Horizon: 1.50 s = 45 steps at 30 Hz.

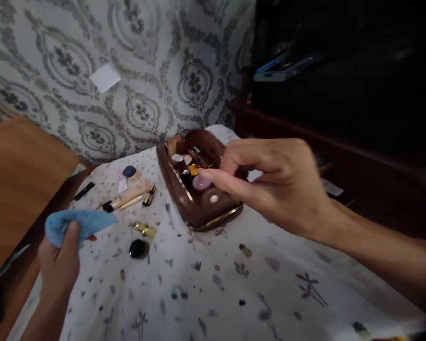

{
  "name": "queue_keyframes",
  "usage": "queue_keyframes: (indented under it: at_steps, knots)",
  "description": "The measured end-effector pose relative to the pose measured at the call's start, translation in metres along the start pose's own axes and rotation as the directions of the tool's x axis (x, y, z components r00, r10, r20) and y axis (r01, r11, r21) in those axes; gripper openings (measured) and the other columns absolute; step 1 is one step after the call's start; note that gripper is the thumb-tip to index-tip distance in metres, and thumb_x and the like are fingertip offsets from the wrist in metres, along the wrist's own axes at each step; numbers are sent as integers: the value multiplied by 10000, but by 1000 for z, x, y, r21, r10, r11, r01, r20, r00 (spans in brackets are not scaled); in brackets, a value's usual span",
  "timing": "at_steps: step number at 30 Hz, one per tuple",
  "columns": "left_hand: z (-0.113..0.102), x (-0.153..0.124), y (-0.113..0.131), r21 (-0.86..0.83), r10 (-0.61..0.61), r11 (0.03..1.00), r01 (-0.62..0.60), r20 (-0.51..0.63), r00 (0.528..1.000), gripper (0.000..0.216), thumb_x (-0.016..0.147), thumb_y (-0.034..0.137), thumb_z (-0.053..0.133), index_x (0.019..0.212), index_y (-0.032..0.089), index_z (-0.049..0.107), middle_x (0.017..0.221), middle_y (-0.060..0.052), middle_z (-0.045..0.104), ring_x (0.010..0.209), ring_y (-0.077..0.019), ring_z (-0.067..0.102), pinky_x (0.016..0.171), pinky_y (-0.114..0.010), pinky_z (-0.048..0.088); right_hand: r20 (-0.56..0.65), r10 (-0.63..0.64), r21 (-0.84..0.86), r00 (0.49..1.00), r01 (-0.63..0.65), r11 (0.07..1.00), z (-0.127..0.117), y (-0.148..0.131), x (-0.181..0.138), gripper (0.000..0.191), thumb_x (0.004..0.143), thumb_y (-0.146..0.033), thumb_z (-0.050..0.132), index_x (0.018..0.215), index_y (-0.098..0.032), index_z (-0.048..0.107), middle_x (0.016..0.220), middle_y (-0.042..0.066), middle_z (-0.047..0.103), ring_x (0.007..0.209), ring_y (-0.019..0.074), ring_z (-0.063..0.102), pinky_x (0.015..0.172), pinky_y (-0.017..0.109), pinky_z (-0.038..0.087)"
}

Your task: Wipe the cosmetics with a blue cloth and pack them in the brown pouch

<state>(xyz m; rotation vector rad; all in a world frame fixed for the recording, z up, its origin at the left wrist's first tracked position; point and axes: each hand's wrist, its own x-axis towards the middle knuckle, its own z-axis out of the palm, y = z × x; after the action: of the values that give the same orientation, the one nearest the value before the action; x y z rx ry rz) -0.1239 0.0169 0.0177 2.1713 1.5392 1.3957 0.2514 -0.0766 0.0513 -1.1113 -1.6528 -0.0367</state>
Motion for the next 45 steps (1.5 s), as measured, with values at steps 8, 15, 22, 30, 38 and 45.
queue_keyframes:
  at_steps: [8,15,22,30,38,45]
  knots:
    - [-19,-13,-32,-188,-233,959,213,-96,968,335,868,524,639,891,189,635,760,-5,647,645,-164,610,502,-257,529,110,-97,189,989,75,979,40,-34,-49,320,966,-219,605,660,-210,512,601,-29,541,508,97,502,492,263,372]
    - [-27,-43,-60,-57,-283,957,284,16,959,380,861,542,591,900,164,584,770,-5,590,643,-161,578,570,-278,522,469,111,218,876,-237,947,113,-36,-60,196,955,-262,544,774,-196,582,677,-18,594,533,102,517,517,234,405]
    - [-13,-58,-58,152,-187,977,148,285,940,298,930,488,486,983,204,558,793,-2,640,698,-193,591,676,-313,479,543,368,10,755,-444,896,198,-23,-60,390,873,-262,607,1242,-137,583,1072,102,657,626,130,603,663,293,498]
    - [25,-39,-50,72,189,969,-237,408,893,257,942,286,503,1182,205,549,1159,-105,651,1080,-261,605,939,-377,492,482,342,-10,807,-385,923,242,-15,-62,124,854,-238,564,937,-164,618,882,75,641,785,213,611,726,324,483]
    - [63,-44,-62,-65,151,988,-138,512,845,200,961,318,487,1084,194,584,1073,-104,670,1028,-249,628,929,-371,507,456,329,77,827,-405,911,241,-10,-67,197,842,-333,530,930,-191,634,792,54,641,654,202,588,606,313,469]
    - [62,-44,-70,4,126,989,-149,504,854,129,935,321,538,995,217,585,961,-56,681,920,-220,646,836,-315,511,487,379,72,787,-469,880,242,-7,-71,290,849,-395,535,1042,-195,618,757,41,656,627,196,599,566,302,484]
